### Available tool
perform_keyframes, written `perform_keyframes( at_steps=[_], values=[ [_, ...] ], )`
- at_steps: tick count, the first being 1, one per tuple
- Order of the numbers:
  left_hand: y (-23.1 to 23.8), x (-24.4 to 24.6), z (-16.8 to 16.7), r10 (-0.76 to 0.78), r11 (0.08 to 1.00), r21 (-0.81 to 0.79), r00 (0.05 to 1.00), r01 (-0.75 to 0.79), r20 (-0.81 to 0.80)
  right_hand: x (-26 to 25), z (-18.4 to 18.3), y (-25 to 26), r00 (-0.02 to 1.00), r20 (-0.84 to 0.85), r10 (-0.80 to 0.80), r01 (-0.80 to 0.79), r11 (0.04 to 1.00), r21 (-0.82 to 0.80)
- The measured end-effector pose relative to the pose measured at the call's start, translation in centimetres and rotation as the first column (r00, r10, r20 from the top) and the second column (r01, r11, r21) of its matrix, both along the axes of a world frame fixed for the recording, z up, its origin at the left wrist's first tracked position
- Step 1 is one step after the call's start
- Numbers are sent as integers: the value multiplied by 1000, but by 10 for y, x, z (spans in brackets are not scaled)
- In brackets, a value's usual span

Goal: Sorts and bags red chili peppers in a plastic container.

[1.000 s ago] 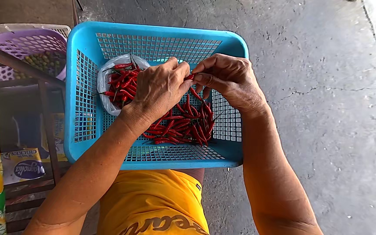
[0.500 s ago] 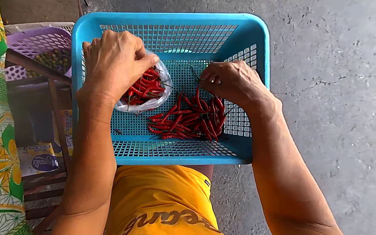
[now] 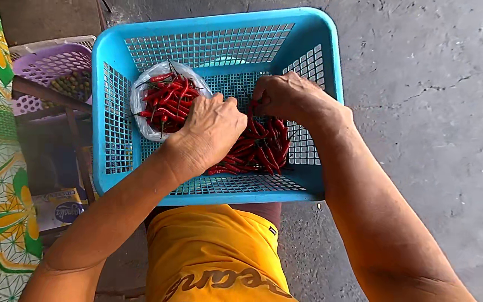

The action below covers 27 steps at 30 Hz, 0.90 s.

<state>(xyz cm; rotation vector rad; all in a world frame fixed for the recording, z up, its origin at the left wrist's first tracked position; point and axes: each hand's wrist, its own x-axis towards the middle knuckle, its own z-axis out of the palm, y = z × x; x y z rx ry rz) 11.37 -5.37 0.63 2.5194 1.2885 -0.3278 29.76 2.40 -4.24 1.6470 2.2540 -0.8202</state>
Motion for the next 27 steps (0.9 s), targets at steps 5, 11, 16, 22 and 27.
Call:
perform_keyframes(
  at_steps=[5, 11, 16, 22, 27],
  values=[
    [-14, -18, -14, -1, 987, 159, 988, 25, -152, 0, 1, -2, 1000, 16, -1, 1, 1000, 8],
    [-25, -27, -34, 60, 970, 241, 968, 1, -244, -4, 4, -4, 999, 45, -16, 16, 1000, 5],
    [-18, -30, -35, 30, 979, 201, 968, 21, -248, -4, 5, -6, 999, 46, -25, 25, 1000, 2],
    [-30, -42, -11, 0, 982, 187, 998, -12, 63, -2, 2, -6, 999, 37, -16, 15, 1000, 18],
    [-54, -37, -15, 3, 999, 54, 1000, -2, -28, -5, 4, -4, 998, 55, -15, 15, 1000, 0]
  ],
)
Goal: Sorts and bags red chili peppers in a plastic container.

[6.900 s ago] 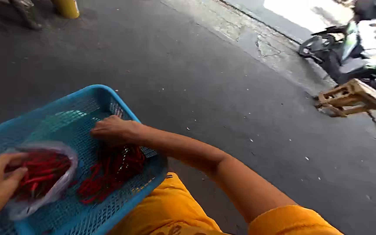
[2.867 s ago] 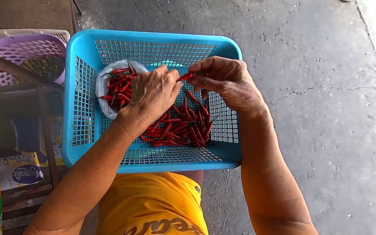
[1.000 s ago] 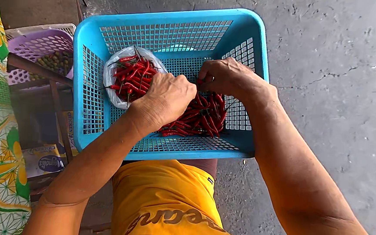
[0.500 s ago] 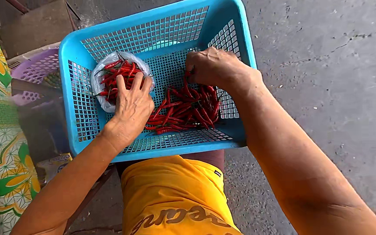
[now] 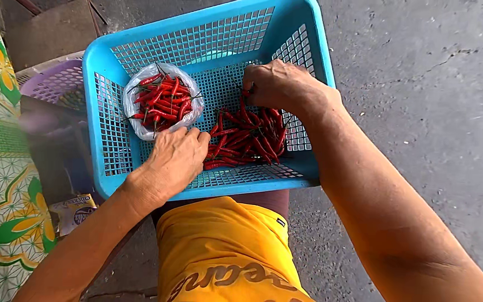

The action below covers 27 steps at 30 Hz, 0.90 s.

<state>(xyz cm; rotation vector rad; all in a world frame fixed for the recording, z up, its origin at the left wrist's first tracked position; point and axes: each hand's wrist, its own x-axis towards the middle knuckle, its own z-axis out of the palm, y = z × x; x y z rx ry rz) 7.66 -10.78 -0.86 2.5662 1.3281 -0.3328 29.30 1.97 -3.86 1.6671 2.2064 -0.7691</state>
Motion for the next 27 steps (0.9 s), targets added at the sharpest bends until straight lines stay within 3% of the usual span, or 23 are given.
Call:
perform_keyframes(
  at_steps=[4, 9, 16, 19, 22, 25, 27],
  values=[
    [2, 1, -18, 73, 996, -41, 996, -75, -57, -1, 1, -1, 1000, 3, -4, 4, 1000, 4],
    [6, 9, -25, 35, 999, 2, 999, -35, -9, -2, 1, -2, 1000, 15, 0, 0, 1000, 1],
    [38, 44, -3, -22, 968, -251, 994, -5, -107, 0, 0, -1, 1000, -2, -10, 10, 1000, -6],
    [56, 47, 12, -8, 958, -288, 1000, 6, -6, 0, -1, -1, 1000, 0, -22, 22, 1000, -9],
    [68, 30, 11, 47, 916, -399, 970, 54, 239, 3, -4, 0, 1000, -27, -11, 11, 1000, -14],
    [69, 6, 7, 191, 841, -521, 820, 146, 539, 1, -3, 3, 1000, 0, -3, 3, 1000, -28],
    [69, -5, 8, 361, 749, -636, 691, 185, 627, 1, -3, 4, 1000, 2, 4, -4, 999, -37]
  ],
)
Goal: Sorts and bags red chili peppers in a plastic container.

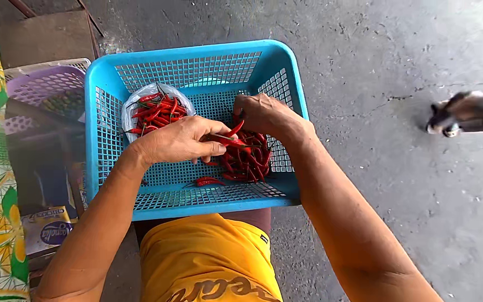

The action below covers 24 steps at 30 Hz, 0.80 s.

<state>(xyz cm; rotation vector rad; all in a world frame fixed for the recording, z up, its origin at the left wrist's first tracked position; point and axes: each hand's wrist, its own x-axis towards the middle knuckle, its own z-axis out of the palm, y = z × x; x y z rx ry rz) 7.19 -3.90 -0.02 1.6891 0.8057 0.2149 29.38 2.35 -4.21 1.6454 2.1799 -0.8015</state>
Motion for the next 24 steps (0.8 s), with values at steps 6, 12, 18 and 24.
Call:
perform_keyframes(
  at_steps=[6, 12, 18, 24],
  values=[
    [8, -19, 5, 152, 983, 93, 985, -160, 87, 5, -2, -2, 998, -63, 15, -14, 999, 29],
    [11, -54, 17, 484, 811, 458, 858, -364, -175, 7, -3, -2, 997, -65, 27, -25, 999, 36],
    [8, -52, 19, 528, 826, 522, 614, -212, -587, 11, -4, -2, 993, -112, 30, -23, 998, 60],
    [8, -37, 5, 545, 751, 646, 683, -139, -487, 11, -5, -3, 997, -82, 10, -6, 999, 53]
  ],
)
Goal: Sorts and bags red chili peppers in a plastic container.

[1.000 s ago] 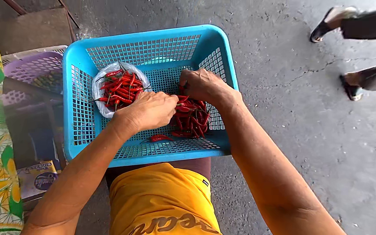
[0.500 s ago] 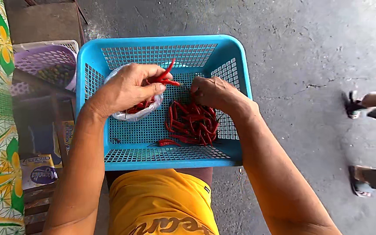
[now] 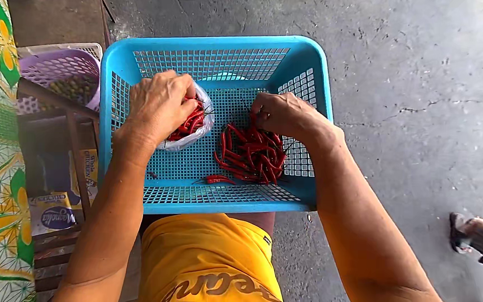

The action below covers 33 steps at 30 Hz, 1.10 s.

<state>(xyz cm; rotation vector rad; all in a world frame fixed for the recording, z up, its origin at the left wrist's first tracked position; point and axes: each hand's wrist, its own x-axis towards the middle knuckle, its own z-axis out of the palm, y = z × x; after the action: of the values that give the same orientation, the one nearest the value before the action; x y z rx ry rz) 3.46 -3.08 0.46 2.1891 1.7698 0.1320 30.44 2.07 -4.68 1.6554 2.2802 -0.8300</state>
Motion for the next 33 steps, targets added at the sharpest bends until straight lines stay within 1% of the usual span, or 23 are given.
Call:
perform_keyframes(
  at_steps=[2, 3, 4, 6, 7, 8, 10, 11, 13, 15, 19, 22, 24, 25, 27, 30, 33],
  values=[
    [-2, 9, -5, -83, 996, 40, 997, 83, 5, 0, -1, 0, 1000, -15, 2, -2, 1000, 3],
    [-5, 16, -6, -104, 994, 24, 994, 104, -30, 1, -2, 0, 1000, -13, 4, -4, 1000, 6],
    [-8, 23, -5, -108, 994, -16, 989, 107, -103, 1, -2, 0, 1000, -11, 3, -3, 1000, 6],
    [-15, 40, 0, -104, 987, -145, 951, 63, -292, 1, -1, 0, 1000, -8, -6, 6, 1000, 6],
    [-19, 45, 1, -107, 984, -171, 938, 52, -330, 1, 0, -1, 1000, -2, -9, 9, 1000, -2],
    [-21, 49, 0, -108, 983, -174, 939, 53, -327, 0, 0, -1, 1000, 1, -10, 10, 1000, -3],
    [-23, 50, -6, -120, 988, -130, 958, 88, -261, 0, 0, -1, 1000, 0, -10, 10, 1000, 5],
    [-22, 49, -8, -138, 985, -135, 965, 110, -224, 0, -1, -1, 1000, 2, -8, 8, 1000, 7],
    [-19, 46, -7, -184, 969, -195, 972, 153, -149, 0, -1, 0, 1000, 2, -6, 6, 1000, 4],
    [-15, 40, -4, -198, 956, -234, 977, 175, -77, -1, -1, 0, 1000, 3, -7, 7, 1000, -4],
    [-10, 22, 0, -141, 964, -223, 989, 148, 49, -1, 0, 0, 1000, 2, -3, 3, 1000, -2],
    [-7, 7, -2, -122, 976, -161, 980, 147, 155, -1, 1, -1, 1000, -5, -2, 3, 1000, 12],
    [-6, 4, -1, -91, 987, -113, 982, 110, 164, -1, 2, -1, 1000, -20, -4, 4, 1000, 26],
    [-6, 5, -1, -62, 993, -88, 988, 75, 145, 0, 2, -1, 1000, -31, -2, 3, 999, 34],
    [-7, 11, -3, -19, 998, -60, 999, 21, 39, 1, 2, 1, 998, -56, 8, -4, 998, 57],
    [-7, 18, -7, -49, 990, -137, 990, 30, -135, 2, 2, 4, 994, -107, 16, -8, 997, 82],
    [-7, 14, -4, -53, 978, -209, 982, 15, -179, 1, 3, 3, 988, -155, 18, -4, 996, 91]
  ],
)
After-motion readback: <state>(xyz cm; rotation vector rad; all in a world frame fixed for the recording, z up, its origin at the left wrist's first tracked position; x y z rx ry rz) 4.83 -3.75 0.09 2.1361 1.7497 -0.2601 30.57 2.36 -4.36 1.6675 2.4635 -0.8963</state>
